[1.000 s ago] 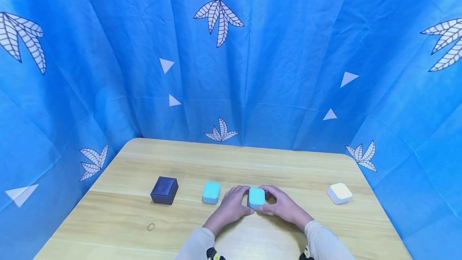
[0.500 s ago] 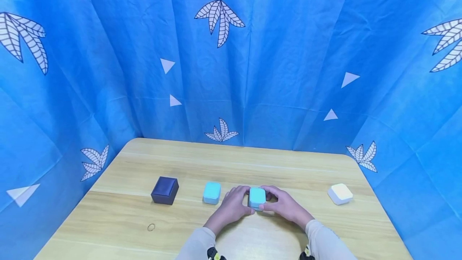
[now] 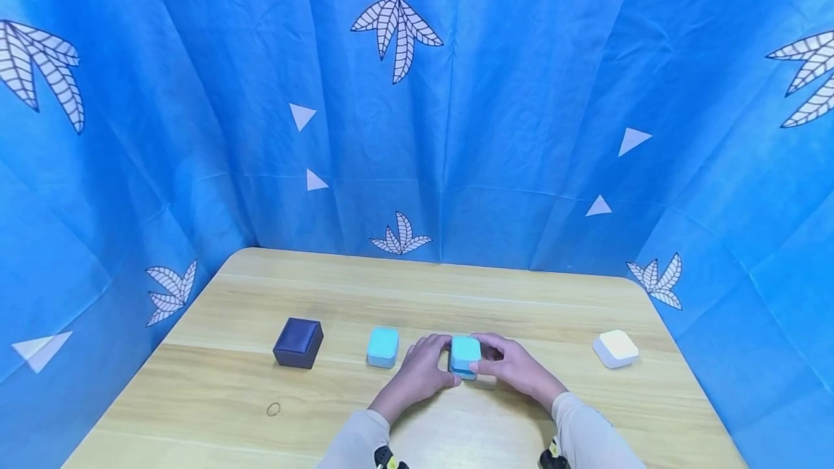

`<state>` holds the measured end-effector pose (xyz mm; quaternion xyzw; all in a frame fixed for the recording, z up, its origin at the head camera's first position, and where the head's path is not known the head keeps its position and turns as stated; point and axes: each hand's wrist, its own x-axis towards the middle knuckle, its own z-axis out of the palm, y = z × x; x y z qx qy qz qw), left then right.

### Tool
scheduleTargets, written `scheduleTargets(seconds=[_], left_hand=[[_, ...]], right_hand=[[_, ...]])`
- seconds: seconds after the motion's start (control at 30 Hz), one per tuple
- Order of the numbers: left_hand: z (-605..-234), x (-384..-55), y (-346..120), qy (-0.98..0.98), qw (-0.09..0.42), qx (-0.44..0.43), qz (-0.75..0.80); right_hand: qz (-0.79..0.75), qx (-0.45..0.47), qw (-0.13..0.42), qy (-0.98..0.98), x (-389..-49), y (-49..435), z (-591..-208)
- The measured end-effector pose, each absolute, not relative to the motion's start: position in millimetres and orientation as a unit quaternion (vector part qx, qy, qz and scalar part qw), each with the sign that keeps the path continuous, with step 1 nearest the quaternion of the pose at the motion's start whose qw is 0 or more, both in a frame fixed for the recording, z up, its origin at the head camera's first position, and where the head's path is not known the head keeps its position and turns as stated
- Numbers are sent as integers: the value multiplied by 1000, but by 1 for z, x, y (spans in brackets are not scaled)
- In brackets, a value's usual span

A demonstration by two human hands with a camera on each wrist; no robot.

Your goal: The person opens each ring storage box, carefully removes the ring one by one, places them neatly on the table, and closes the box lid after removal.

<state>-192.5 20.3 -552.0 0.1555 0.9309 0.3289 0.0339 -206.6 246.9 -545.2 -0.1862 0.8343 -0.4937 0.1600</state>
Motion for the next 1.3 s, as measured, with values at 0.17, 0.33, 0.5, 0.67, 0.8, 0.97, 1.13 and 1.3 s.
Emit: scheduleTargets(seconds=[0.17,0.33,0.5,0.67,0.8,0.97,1.13,1.3], left_hand=[[-553,-192,21,930,33,157,331],[-552,-192,22,930,30,156,331],[-552,-193,22,932,27,156,326],[-553,-193,22,931,25,156,329],[-555,-192,22,930,24,153,333],[-556,-191,23,929,22,151,337],[-556,-192,23,928,20,151,341],[-553,-191,22,926,22,150,347]], right_hand=[[-495,-181,168,833,-208,247,-542],[-504,-168,183,827,-211,246,-538],[-508,-162,186,826,-213,245,-534],[-512,-149,191,824,-216,245,-534],[-522,-140,206,816,-219,244,-534],[-537,-129,223,803,-223,244,-534],[-545,-114,224,800,-227,245,-533],[-540,-116,223,803,-228,243,-533]])
